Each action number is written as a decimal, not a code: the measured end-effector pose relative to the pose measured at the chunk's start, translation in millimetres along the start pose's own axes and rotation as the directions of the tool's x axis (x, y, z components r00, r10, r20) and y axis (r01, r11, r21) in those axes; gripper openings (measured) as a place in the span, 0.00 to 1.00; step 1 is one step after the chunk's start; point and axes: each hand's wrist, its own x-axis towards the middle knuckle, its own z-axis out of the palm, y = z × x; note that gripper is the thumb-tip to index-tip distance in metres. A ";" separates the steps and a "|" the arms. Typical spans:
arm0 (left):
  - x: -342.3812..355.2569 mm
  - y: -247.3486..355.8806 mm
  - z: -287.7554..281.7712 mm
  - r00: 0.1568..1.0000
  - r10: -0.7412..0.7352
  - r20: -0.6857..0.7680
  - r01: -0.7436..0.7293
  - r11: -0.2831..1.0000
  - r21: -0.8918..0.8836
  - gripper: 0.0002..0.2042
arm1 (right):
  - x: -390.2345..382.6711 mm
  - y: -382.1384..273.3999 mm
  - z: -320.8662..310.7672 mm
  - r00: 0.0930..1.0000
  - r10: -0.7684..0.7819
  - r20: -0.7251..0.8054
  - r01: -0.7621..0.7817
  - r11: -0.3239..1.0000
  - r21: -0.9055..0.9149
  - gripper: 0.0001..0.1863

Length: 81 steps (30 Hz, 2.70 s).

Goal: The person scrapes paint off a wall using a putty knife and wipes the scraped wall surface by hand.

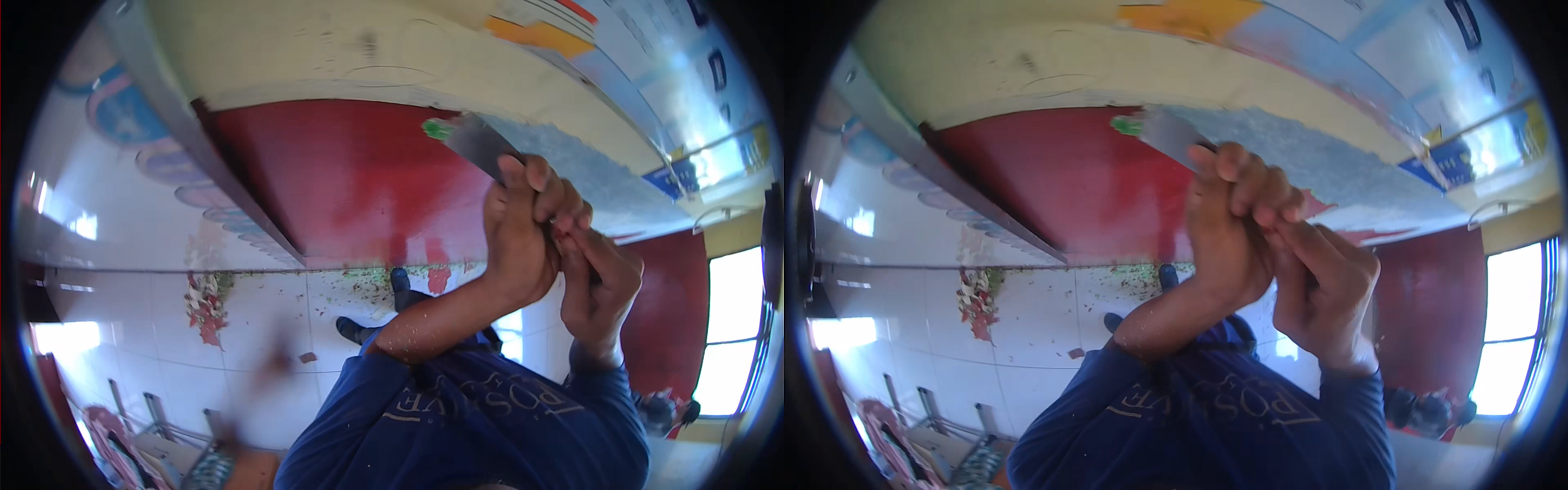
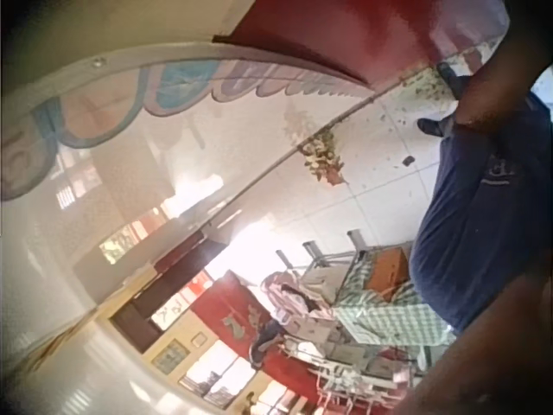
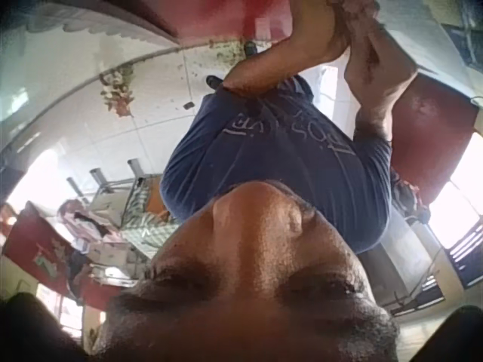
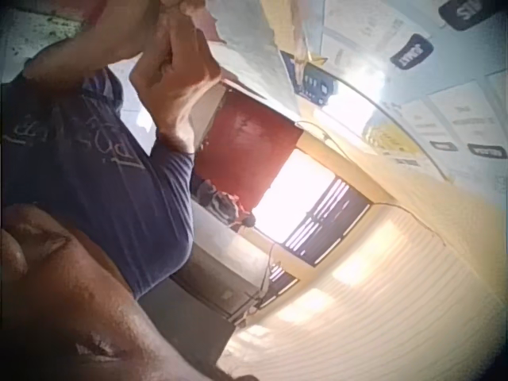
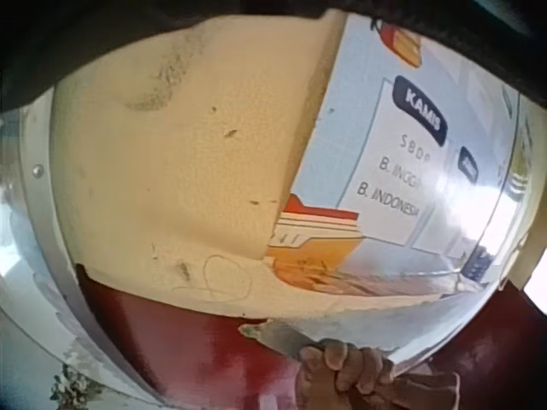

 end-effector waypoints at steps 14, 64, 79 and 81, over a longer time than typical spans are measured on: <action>1.4 -2.2 1.5 1.000 0.028 0.007 -0.027 0.992 -0.123 0.18 | 3.5 9.7 0.0 1.000 -0.018 -0.013 0.018 0.999 0.051 0.10; 7.2 150.0 -71.6 0.391 -0.775 0.496 -0.494 -0.632 -0.597 0.17 | -155.1 110.5 -17.4 0.825 0.446 -0.348 -0.108 0.727 0.678 0.17; 12.4 64.0 -111.7 0.513 -0.700 0.497 -0.429 -0.711 -0.557 0.24 | -210.8 188.8 -1.8 0.806 0.534 -0.253 -0.052 0.491 0.870 0.18; 18.5 39.7 -115.8 0.523 -0.788 0.324 -0.484 -0.588 -0.648 0.23 | -215.7 196.1 -1.3 0.772 0.621 -0.138 -0.117 0.351 0.929 0.19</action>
